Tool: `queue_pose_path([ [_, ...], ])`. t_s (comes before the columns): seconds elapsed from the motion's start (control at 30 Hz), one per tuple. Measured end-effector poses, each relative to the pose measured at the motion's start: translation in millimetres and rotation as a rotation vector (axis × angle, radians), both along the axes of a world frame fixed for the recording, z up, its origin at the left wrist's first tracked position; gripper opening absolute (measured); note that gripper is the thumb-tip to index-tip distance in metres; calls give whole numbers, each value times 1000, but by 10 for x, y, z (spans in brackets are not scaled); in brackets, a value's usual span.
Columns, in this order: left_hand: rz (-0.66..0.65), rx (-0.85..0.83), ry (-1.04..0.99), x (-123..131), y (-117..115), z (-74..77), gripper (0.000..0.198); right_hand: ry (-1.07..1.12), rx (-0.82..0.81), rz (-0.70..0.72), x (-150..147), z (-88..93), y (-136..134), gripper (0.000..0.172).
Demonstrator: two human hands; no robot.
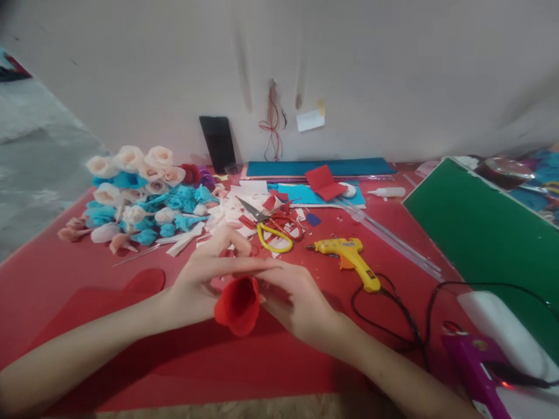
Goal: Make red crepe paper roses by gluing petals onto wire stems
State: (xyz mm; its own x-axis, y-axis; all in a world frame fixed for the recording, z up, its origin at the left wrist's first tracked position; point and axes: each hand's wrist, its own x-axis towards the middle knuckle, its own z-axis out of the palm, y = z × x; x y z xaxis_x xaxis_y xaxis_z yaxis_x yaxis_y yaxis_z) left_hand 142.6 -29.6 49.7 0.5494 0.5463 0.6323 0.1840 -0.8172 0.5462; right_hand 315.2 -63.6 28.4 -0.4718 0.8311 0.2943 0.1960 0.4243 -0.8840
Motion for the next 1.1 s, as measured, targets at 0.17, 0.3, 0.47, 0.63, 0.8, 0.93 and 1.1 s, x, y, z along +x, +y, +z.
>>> queue_pose_path([
  [0.17,26,-55,7,-8,-7,-7,14,6,-30,-41,-39,8,13,11],
  [0.3,13,-128,-19,6,0,-12,16,6,-57,-59,-44,7,28,10],
  [0.47,-11,-167,-42,26,19,-24,16,8,-81,-85,-50,-8,40,12],
  [0.63,-26,-268,-1,14,28,9,22,8,-89,-149,-63,13,36,10],
  [0.8,90,-312,229,-255,15,71,48,-2,-186,-195,-54,98,40,16],
  [0.93,197,-260,472,-747,51,-61,21,24,-353,-139,-48,91,69,22],
  [1.1,207,-447,653,-1236,58,-383,17,14,-598,70,-98,-60,80,28],
])
